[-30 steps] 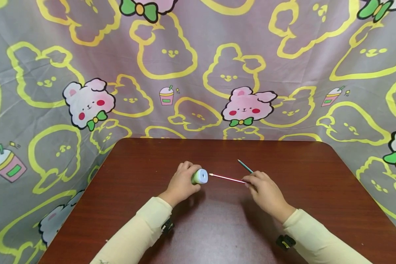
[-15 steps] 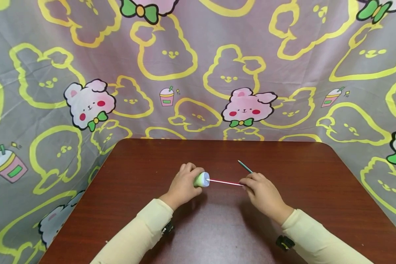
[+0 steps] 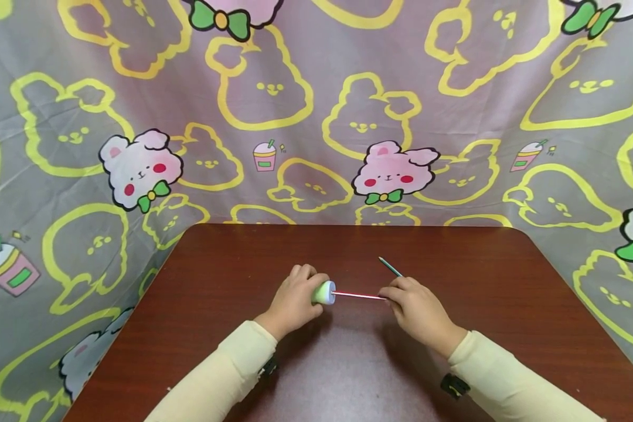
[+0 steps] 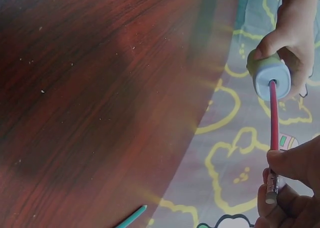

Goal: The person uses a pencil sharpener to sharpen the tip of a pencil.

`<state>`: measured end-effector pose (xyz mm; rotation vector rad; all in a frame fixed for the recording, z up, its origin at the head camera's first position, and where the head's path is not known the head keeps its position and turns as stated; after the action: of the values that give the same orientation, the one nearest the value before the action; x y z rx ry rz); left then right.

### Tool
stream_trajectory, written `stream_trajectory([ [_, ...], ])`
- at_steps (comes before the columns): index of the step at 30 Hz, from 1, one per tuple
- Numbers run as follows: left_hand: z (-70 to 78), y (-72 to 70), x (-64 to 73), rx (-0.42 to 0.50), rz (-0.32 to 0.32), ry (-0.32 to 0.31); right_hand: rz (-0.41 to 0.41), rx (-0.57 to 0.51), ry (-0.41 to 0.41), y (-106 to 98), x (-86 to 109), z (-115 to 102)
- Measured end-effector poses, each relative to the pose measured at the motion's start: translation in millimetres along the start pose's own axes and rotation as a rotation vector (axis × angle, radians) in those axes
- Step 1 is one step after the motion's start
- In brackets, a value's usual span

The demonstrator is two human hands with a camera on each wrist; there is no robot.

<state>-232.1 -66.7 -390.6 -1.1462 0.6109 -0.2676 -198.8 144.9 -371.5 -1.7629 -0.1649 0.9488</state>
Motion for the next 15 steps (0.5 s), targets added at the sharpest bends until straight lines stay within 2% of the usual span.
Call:
stream_trajectory([
  [7,3.6,-1.5,1.8,0.019,0.013,0.027,-0.032,-0.005,-0.013,0.1,-3.6,-1.5],
  [15,7.4,-6.7,2.4,0.029,0.053,0.068,-0.093,-0.025,0.039,1.0,-4.7,3.7],
])
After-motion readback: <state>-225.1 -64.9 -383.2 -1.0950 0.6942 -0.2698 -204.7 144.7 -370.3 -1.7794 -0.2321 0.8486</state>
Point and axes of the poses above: each hand's wrist, its own x-axis away from the middle knuckle, its own y-axis out of the palm, z = x × y, the point moved 6 cm from there along -x, towards the middle knuckle, and after that the axes turned 5 degrees about -z, right-handed, at the moved point
